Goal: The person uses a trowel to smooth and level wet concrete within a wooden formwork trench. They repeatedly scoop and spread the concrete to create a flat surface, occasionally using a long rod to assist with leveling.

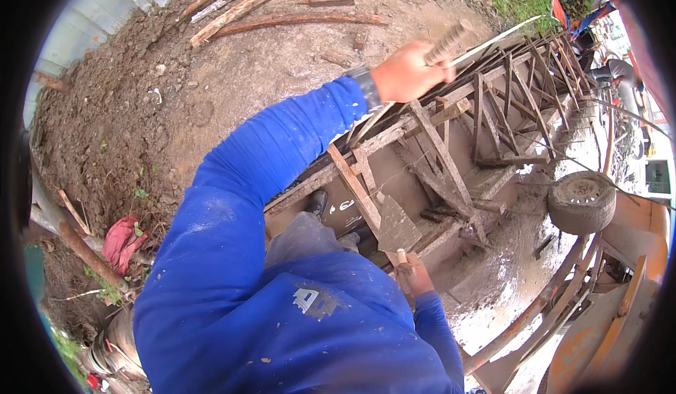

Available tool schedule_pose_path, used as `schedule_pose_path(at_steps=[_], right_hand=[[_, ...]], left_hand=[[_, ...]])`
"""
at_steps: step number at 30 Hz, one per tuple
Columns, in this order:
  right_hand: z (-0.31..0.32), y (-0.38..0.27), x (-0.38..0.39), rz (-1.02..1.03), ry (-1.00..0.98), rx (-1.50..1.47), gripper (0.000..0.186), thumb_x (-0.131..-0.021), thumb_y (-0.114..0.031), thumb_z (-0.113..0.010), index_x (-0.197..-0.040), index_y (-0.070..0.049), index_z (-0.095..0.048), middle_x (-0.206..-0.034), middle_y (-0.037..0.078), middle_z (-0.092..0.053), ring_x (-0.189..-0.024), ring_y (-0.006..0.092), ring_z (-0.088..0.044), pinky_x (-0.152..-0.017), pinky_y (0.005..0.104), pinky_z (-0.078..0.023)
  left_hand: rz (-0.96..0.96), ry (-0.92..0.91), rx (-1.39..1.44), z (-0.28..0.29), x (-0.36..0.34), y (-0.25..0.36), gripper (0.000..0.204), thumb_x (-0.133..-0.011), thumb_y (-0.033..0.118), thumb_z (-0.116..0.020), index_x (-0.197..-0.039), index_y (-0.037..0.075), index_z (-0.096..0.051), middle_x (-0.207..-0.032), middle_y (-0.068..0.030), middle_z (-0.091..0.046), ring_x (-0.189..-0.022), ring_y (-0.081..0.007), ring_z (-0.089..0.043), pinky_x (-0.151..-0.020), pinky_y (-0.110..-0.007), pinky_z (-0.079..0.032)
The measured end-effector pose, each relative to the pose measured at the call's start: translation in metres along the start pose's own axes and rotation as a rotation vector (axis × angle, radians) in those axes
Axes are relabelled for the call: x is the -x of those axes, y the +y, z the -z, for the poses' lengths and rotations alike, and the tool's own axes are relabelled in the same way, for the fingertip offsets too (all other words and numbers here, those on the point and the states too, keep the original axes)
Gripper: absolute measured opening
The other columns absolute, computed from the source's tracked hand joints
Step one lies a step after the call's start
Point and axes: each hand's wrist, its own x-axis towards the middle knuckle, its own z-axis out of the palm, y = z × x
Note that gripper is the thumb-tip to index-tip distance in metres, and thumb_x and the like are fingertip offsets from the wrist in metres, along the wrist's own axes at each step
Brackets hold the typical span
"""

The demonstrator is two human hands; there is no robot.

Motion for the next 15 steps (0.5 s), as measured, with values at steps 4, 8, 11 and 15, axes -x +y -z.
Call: schedule_pose_path(at_steps=[4, 8, 11, 15], right_hand=[[0.025, -0.011, 0.011, 0.006, -0.008, 0.035, 0.023, -0.084, -0.012, -0.063, -0.104, 0.000, -0.063, -0.087, 0.007, -0.066, -0.076, 0.0164, -0.062, -0.069, 0.0303, -0.051], [0.036, -0.016, 0.024, 0.028, 0.067, 0.140, 0.021, -0.090, -0.021, -0.062, -0.096, -0.001, -0.062, -0.081, 0.005, -0.064, -0.072, 0.0141, -0.059, -0.066, 0.0299, -0.049], [0.039, -0.019, 0.029, 0.033, 0.108, 0.176, 0.020, -0.087, -0.018, -0.062, -0.096, -0.001, -0.064, -0.083, 0.006, -0.065, -0.075, 0.0159, -0.060, -0.069, 0.0313, -0.050], [0.015, -0.055, 0.045, 0.029, 0.225, 0.327, 0.016, -0.091, -0.016, -0.057, -0.090, -0.001, -0.064, -0.078, 0.006, -0.064, -0.072, 0.0175, -0.060, -0.067, 0.0324, -0.048]], left_hand=[[0.037, 0.000, 0.019, 0.009, -0.003, 0.009, 0.012, -0.092, 0.009, -0.058, -0.087, 0.008, -0.069, -0.083, -0.0003, -0.065, -0.077, -0.0114, -0.060, -0.075, -0.033, -0.051], [-0.292, 0.180, 0.071, 0.014, -0.015, 0.046, 0.010, -0.089, 0.006, -0.057, -0.089, 0.006, -0.068, -0.076, 0.0019, -0.060, -0.067, -0.0076, -0.052, -0.063, -0.028, -0.046], [-0.276, 0.133, 0.100, 0.040, -0.007, 0.095, 0.011, -0.088, 0.006, -0.056, -0.090, 0.006, -0.067, -0.076, 0.0023, -0.058, -0.064, -0.0061, -0.050, -0.059, -0.026, -0.044], [-0.356, 0.050, 0.159, 0.038, 0.016, 0.080, 0.009, -0.089, 0.009, -0.056, -0.090, 0.006, -0.064, -0.078, 0.0016, -0.057, -0.068, -0.0082, -0.051, -0.062, -0.027, -0.043]])
